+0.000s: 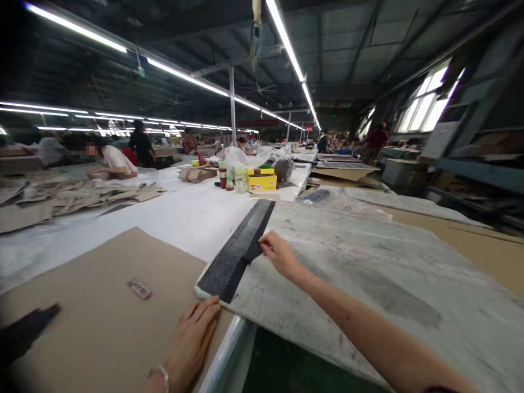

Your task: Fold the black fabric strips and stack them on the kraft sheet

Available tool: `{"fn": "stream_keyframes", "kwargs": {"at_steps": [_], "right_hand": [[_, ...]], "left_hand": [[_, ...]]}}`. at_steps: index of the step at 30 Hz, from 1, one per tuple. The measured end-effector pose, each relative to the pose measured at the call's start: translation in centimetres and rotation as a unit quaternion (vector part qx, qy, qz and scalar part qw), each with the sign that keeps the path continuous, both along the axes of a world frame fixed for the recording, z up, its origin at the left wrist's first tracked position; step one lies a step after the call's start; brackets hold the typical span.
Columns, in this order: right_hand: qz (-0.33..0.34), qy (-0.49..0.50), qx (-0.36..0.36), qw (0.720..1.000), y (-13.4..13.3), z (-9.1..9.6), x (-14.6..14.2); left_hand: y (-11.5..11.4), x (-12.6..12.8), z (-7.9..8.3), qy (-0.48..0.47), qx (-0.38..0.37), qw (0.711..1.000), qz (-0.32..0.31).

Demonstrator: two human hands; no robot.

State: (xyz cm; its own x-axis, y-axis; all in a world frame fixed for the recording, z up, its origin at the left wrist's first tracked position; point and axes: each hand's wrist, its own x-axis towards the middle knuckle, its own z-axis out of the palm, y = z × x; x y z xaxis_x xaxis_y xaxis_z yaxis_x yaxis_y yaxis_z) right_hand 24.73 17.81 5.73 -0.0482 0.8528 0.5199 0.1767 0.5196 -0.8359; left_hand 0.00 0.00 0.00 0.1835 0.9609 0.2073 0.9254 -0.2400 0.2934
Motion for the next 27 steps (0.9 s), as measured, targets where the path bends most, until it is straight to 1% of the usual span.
{"fn": "stream_keyframes", "kwargs": {"at_steps": [3, 5, 8, 10, 12, 14, 16, 18, 20, 21, 23, 24, 25, 26, 27], "right_hand": [[-0.064, 0.051, 0.029, 0.996, 2.1, 4.6, 4.9], [-0.114, 0.094, 0.061, 0.987, 2.6, 7.6, 8.3], [-0.186, 0.154, 0.124, 0.962, 1.8, 11.9, 13.0], [-0.229, 0.184, 0.171, 0.940, 0.7, 14.6, 15.3], [-0.263, 0.203, 0.217, 0.918, -0.5, 17.0, 16.6], [-0.286, 0.210, 0.259, 0.898, -1.6, 19.4, 17.0], [-0.293, 0.204, 0.297, 0.885, -2.7, 21.5, 16.5], [-0.287, 0.189, 0.327, 0.880, -3.8, 23.2, 15.0], [-0.261, 0.156, 0.339, 0.890, -5.1, 24.1, 12.4], [-0.237, 0.126, 0.334, 0.904, -6.0, 24.0, 10.7], [-0.167, 0.032, 0.301, 0.938, -8.0, 22.8, 6.6], [-0.112, -0.058, 0.265, 0.956, -9.1, 21.7, 4.3], [-0.062, -0.149, 0.235, 0.958, -10.3, 20.2, 2.0], [-0.024, -0.225, 0.221, 0.949, -11.6, 18.6, -0.4], [0.010, -0.281, 0.222, 0.934, -12.9, 16.8, -2.6]], "left_hand": [[0.1, -0.3, -0.1, 0.004, 0.013, 1.000, -0.011], [0.2, -0.5, -0.3, 0.006, 0.020, 1.000, -0.015], [0.1, -0.4, -0.6, 0.005, 0.030, 0.999, -0.012], [-0.1, -0.3, -0.8, 0.000, 0.037, 0.999, -0.004], [-0.4, -0.1, -1.0, -0.010, 0.042, 0.999, 0.006], [-0.6, 0.0, -1.1, -0.026, 0.042, 0.999, 0.010], [-0.8, 0.1, -1.3, -0.047, 0.038, 0.998, 0.010], [-0.7, -0.1, -1.5, -0.076, 0.031, 0.997, 0.003], [-0.7, -0.7, -1.5, -0.114, 0.019, 0.993, -0.015], [-0.8, -1.0, -1.4, -0.134, 0.013, 0.991, -0.027], [-1.3, -1.8, -0.9, -0.176, 0.004, 0.984, -0.040], [-1.8, -2.1, -0.5, -0.224, -0.010, 0.974, -0.031], [-2.4, -2.4, 0.1, -0.295, -0.027, 0.955, -0.010], [-3.2, -2.6, 0.8, -0.381, -0.044, 0.923, 0.021], [-4.1, -2.7, 1.6, -0.470, -0.060, 0.879, 0.054]]}}
